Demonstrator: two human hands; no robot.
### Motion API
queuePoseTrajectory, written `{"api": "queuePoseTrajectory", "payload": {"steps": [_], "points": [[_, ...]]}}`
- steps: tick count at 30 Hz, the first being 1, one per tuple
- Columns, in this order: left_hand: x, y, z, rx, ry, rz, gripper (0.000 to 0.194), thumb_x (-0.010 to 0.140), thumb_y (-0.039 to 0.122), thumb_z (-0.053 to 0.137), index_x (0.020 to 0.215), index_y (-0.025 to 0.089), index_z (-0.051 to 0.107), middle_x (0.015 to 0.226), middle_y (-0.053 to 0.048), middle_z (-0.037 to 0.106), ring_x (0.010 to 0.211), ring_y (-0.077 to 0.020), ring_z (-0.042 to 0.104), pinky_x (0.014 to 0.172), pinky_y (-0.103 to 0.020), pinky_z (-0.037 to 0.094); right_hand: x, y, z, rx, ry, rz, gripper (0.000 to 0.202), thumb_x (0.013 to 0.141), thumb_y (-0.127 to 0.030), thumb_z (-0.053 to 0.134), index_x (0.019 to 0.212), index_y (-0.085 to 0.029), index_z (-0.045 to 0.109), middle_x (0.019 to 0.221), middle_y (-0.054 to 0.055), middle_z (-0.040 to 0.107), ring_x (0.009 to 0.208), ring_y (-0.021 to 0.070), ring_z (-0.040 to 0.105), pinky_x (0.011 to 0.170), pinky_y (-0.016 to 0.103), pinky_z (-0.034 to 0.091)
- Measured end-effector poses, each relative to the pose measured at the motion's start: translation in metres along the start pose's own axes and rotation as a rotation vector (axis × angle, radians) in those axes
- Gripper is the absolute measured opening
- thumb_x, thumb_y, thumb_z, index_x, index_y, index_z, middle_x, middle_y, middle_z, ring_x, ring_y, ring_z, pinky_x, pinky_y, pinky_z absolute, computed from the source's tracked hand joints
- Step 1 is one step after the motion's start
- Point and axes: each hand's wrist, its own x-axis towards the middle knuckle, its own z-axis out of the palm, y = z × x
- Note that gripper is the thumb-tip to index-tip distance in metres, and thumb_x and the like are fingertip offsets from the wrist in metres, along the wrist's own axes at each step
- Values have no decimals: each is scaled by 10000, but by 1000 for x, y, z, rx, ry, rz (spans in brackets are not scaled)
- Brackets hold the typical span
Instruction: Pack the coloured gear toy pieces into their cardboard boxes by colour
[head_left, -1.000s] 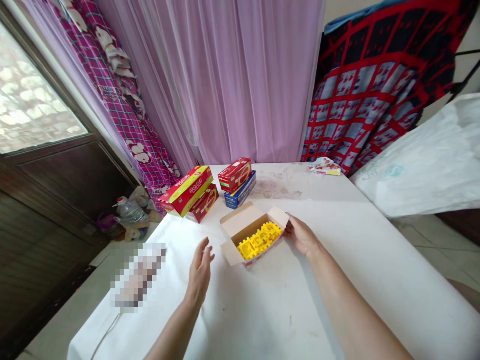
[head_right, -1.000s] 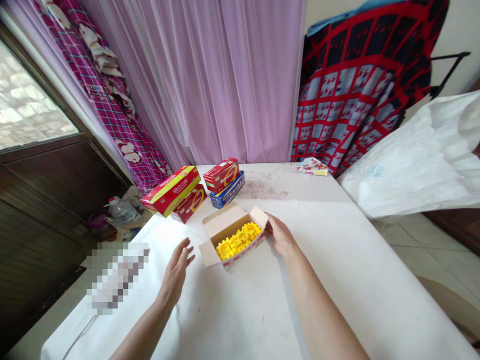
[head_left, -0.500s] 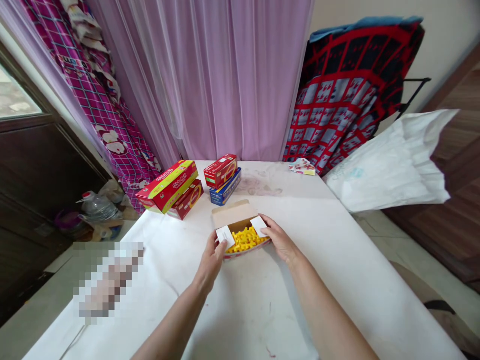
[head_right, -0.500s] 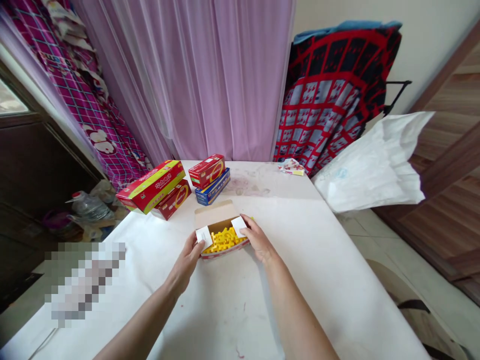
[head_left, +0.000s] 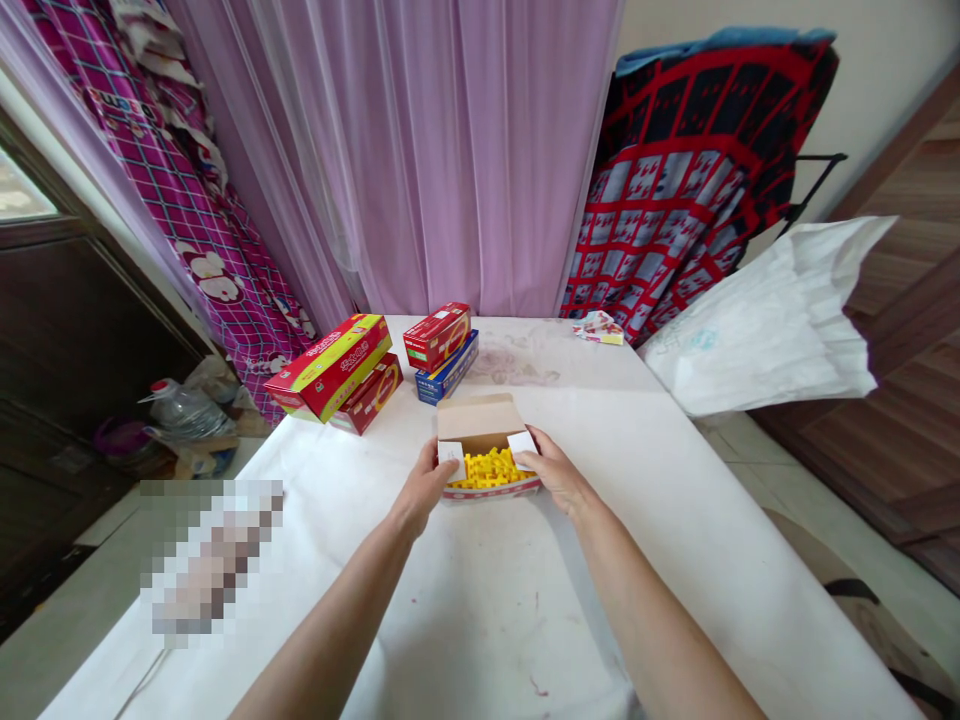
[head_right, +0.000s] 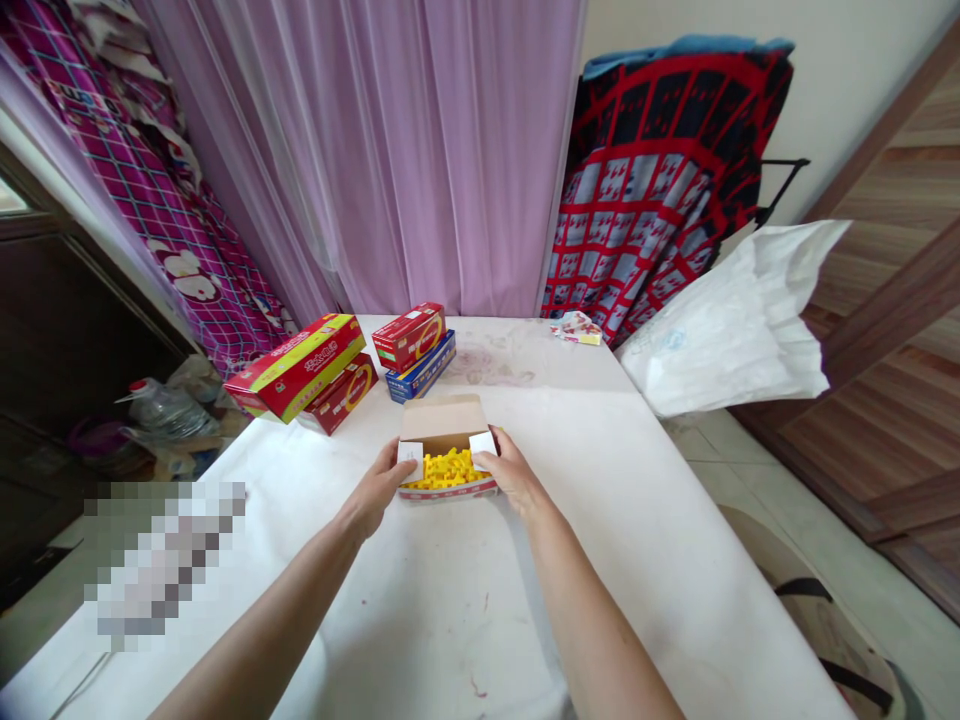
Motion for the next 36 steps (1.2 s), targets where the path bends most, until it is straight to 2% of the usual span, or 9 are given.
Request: {"api": "queuePoseTrajectory", "payload": {"steps": [4,8,12,16,22,25,28,33,36], "points": [[6,2,1,-56,-13,-18,589,737,149,610,1314,205,508,1115,-48,719,967,-208,692,812,-311,555,2,-3,0,20,-37,15,569,558,-162,690,1120,-237,645,885,-15,740,819,204,649,689,280,500],[10,5,6,-104,-36,-6,558,773,259,654,1306,195,502,1115,-63,712,965,-209,690,829,-311,551,4,-5,1,38,-56,-18,581,559,-177,742,1124,-249,630,899,-13,739,856,209,654,726,294,507],[12,3,10,-121,-32,1,716,680,235,751,1330,234,451,1077,-36,709,901,-198,694,807,-316,555,5,2,6,4,3,-67,608,565,-194,764,1148,-257,602,858,-23,726,825,199,644,720,295,501],[16,0,10,-165,-42,11,650,634,273,762,1228,239,500,1038,-15,703,863,-197,696,780,-334,564,6,7,11,48,55,-101,650,549,-181,757,1164,-279,573,859,-38,711,802,190,640,693,281,498],[23,-2,-1,-229,-108,5,563,561,290,787,1073,209,567,932,-17,708,810,-219,705,719,-348,577,4,7,9,126,40,-135,445,551,-207,777,965,-287,636,973,-33,725,909,210,650,736,298,502],[24,-4,-7,-239,-129,26,513,547,271,798,1011,213,588,1090,-38,695,890,-217,700,749,-327,574,3,6,7,216,-9,-121,279,548,-247,789,795,-269,661,1218,-24,680,1139,257,596,837,330,499],[24,-6,-12,-225,-159,56,490,566,305,799,1012,212,616,1263,-50,640,982,-221,682,816,-325,561,2,5,4,278,-11,-95,201,573,-356,769,724,-263,674,1266,-22,662,1227,286,548,909,364,482],[18,-8,-27,-147,-247,86,655,659,348,759,1280,242,579,1402,-79,562,1226,-291,570,1030,-421,456,-1,4,2,330,-33,-88,511,676,-729,600,788,-245,717,1267,28,661,1231,310,543,980,424,451],[15,-8,-44,-95,-282,119,714,701,396,738,1371,272,525,1516,-86,435,1390,-312,399,1143,-440,321,-1,6,2,326,-45,-110,521,638,-738,666,788,-242,717,1268,36,657,1263,309,513,1036,429,407]]}}
